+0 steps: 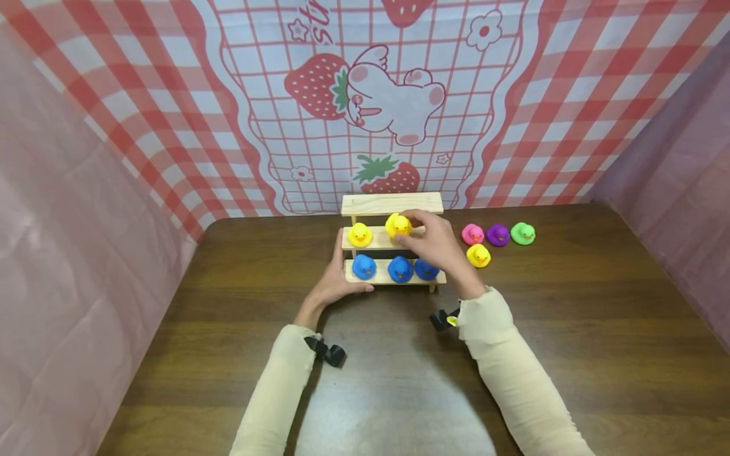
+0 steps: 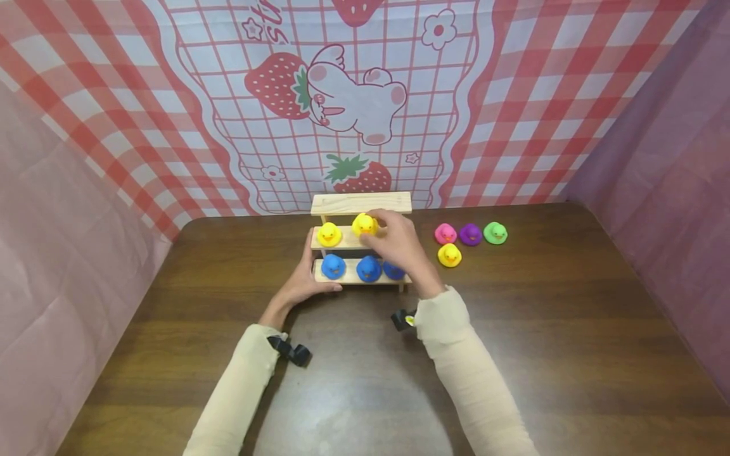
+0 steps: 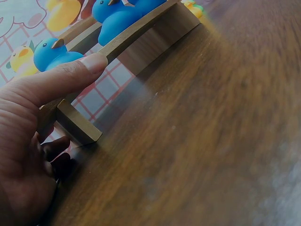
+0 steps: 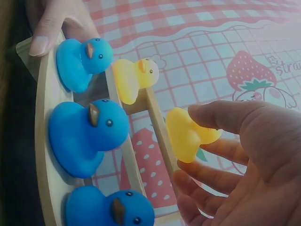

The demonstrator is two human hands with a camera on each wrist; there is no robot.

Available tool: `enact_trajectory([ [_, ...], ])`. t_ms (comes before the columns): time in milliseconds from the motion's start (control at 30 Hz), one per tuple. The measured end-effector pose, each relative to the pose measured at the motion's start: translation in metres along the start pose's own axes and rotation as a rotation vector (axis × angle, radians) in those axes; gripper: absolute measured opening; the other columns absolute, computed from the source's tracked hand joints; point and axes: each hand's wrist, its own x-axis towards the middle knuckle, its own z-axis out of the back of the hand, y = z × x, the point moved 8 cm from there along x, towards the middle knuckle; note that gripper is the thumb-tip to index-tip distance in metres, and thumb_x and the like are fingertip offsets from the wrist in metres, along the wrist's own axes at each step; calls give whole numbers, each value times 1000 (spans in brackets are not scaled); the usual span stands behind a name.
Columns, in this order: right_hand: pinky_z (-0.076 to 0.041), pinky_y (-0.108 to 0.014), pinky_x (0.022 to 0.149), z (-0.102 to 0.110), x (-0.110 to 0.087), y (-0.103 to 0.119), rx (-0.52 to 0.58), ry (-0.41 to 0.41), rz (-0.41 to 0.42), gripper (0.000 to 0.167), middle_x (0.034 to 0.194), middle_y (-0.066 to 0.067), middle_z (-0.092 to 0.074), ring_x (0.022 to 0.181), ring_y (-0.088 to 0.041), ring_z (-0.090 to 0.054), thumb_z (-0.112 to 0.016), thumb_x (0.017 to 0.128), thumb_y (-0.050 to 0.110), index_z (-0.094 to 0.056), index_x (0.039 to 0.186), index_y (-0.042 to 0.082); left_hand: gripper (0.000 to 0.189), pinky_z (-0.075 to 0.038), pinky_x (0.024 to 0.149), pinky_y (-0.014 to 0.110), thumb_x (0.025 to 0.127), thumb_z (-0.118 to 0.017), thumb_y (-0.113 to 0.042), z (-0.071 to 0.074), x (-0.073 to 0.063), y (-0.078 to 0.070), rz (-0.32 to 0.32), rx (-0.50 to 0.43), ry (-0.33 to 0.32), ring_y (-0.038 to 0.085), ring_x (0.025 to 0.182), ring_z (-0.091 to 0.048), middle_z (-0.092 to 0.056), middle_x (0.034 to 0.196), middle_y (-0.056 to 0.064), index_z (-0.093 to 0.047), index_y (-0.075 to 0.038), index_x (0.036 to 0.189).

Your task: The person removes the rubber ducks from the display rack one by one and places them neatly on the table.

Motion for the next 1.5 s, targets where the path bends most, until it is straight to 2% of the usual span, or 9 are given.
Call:
enact_trajectory([
  [467, -47, -53, 104, 22, -7, -9, -12, -82, 30, 48, 127, -20, -67, 118, -37, -60, -74, 88, 18, -62, 132, 3, 137, -10, 129, 48, 72, -86, -4, 0, 0, -2, 20, 53, 5, 26, 158, -5, 8, 171, 6, 17, -22, 160],
  [633, -47, -48, 94, 30, -13, -13, 2, -119, 50, 47, 122, -23, -67, 106, -35, -58, -73, 87, 15, -62, 130, 0, 132, -9, 129, 48, 75, -83, -1, -1, -7, -22, 45, 52, 35, 29, 158, -3, 10, 170, 11, 17, -15, 160],
  [767, -50, -52, 93, 37, -18, -18, -14, -135, 44, 47, 123, -23, -67, 105, -38, -60, -73, 87, 17, -62, 130, 0, 131, -11, 129, 51, 75, -84, -4, 0, -12, -35, 47, 48, 46, 33, 158, -6, 7, 170, 15, 16, -11, 160],
  [867, -52, -53, 94, 42, -21, -24, -33, -135, 36, 46, 125, -23, -67, 108, -41, -63, -74, 89, 17, -62, 130, 1, 133, -11, 128, 52, 74, -85, -5, 0, -10, -29, 46, 54, 38, 33, 158, -5, 7, 171, 13, 16, -13, 160],
  [967, -51, -41, 84, 48, -23, -29, -67, -151, 27, 45, 122, -22, -68, 98, -38, -62, -74, 89, 18, -63, 129, 1, 133, -9, 129, 50, 73, -85, -2, -1, -4, -14, 41, 57, 23, 30, 158, -4, 8, 171, 10, 16, -15, 160],
  [1067, -41, -31, 75, 52, -26, -36, -87, -160, 11, 46, 115, -21, -67, 88, -32, -53, -74, 89, 21, -63, 131, 2, 135, -9, 129, 49, 72, -86, -2, 0, 0, -2, 28, 57, 6, 27, 158, -5, 7, 171, 7, 15, -16, 161],
  [1167, -45, -33, 78, 55, -28, -42, -83, -157, -5, 48, 117, -22, -66, 92, -31, -53, -73, 90, 22, -61, 132, 2, 136, -11, 129, 49, 71, -88, -5, 1, 0, 0, 16, 50, -5, 25, 158, -7, 4, 172, 6, 13, -17, 161],
  [1367, -53, -50, 91, 62, -33, -56, -65, -144, -49, 50, 128, -24, -65, 107, -40, -61, -72, 91, 24, -59, 134, 2, 135, -12, 129, 50, 71, -90, -10, 2, -1, -1, -5, 59, -12, 26, 158, -8, 3, 172, 5, 11, -17, 161],
  [1500, -53, -32, 82, 68, -37, -64, -86, -150, -59, 50, 124, -25, -66, 104, -41, -62, -71, 91, 24, -59, 134, 1, 136, -13, 129, 50, 71, -90, -11, 1, -1, -1, 4, 67, -12, 27, 158, -9, 4, 172, 6, 11, -18, 161],
])
